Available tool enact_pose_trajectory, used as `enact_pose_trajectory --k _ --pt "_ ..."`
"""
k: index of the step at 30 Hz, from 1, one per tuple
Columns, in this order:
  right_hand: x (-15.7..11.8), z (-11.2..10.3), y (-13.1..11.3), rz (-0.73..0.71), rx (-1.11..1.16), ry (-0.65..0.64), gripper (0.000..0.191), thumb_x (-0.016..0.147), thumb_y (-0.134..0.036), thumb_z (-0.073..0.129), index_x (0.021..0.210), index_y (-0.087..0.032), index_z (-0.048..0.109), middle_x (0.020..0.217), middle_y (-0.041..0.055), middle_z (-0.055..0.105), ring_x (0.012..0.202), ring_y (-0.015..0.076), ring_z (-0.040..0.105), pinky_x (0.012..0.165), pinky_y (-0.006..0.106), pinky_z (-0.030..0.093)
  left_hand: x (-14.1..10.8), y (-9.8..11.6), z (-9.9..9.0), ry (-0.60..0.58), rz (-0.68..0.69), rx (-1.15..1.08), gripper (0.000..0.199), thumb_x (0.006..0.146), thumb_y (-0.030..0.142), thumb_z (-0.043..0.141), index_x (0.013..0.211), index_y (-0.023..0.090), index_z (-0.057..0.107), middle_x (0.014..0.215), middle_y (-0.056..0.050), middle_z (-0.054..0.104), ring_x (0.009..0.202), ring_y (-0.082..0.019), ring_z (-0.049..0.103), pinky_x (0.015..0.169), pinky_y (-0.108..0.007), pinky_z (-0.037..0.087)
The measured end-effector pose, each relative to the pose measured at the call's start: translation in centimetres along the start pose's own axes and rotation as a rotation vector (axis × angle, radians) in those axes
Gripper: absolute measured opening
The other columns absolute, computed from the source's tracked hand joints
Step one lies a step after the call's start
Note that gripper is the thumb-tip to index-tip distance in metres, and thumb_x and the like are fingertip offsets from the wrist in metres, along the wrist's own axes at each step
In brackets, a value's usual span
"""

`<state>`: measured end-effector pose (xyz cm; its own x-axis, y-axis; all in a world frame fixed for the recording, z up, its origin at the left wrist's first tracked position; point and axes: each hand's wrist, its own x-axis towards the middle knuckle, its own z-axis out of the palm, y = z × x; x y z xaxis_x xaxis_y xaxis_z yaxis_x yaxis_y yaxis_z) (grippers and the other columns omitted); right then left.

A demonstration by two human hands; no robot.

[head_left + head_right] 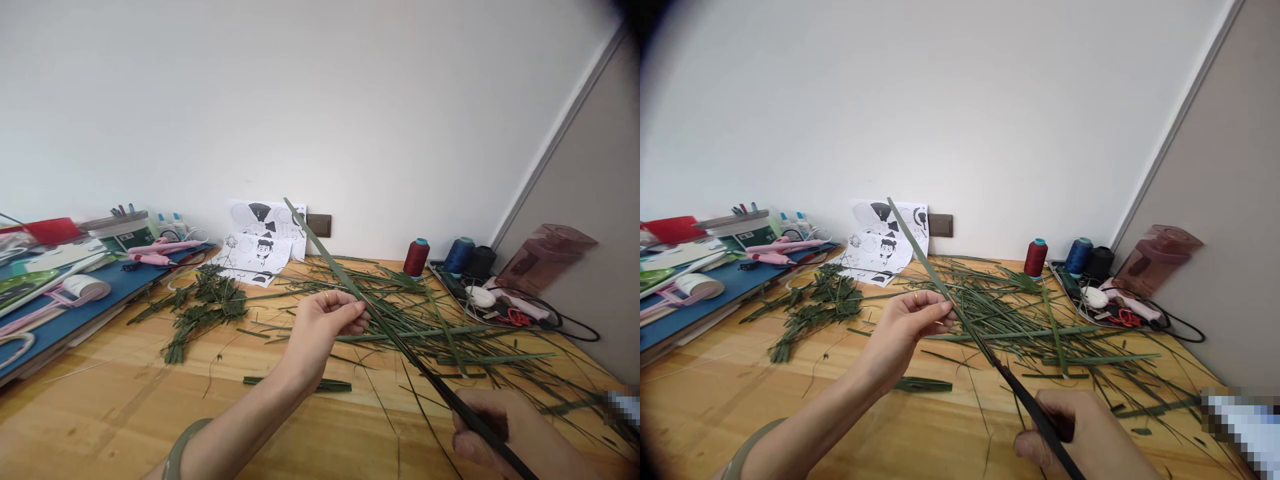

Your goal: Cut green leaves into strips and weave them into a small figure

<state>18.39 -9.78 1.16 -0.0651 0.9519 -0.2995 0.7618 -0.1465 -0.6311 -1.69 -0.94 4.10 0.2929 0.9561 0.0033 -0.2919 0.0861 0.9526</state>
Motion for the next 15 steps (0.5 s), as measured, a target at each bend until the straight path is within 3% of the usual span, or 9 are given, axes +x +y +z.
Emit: enact_pose_trajectory --k 10,15 --pt "-0.1 0.0 -0.5 -0.06 0.15 0.099 0.017 0.057 -0.03 0.058 0.047 -0.018 0.051 0.047 -0.0026 0.046 0.048 0.0119 0.041 0.045 0.02 0.032 -0.2 -0.7 0.4 -0.044 -0.038 -0.015 0.012 0.067 0.021 0.064 0.064 0.011 0.061 0.06 -0.003 0.063 0.056 -0.008 0.058 0.058 -0.018 0.047" --pt "0.1 0.2 -1.0 -0.042 0.165 0.098 0.016 0.056 -0.026 0.059 0.044 -0.018 0.053 0.041 -0.0045 0.045 0.042 0.0095 0.04 0.04 0.019 0.03 -0.6 -1.0 0.8 -0.051 -0.062 -0.033 0.011 0.067 0.021 0.063 0.064 0.011 0.06 0.06 -0.002 0.064 0.056 -0.007 0.057 0.057 -0.016 0.046"
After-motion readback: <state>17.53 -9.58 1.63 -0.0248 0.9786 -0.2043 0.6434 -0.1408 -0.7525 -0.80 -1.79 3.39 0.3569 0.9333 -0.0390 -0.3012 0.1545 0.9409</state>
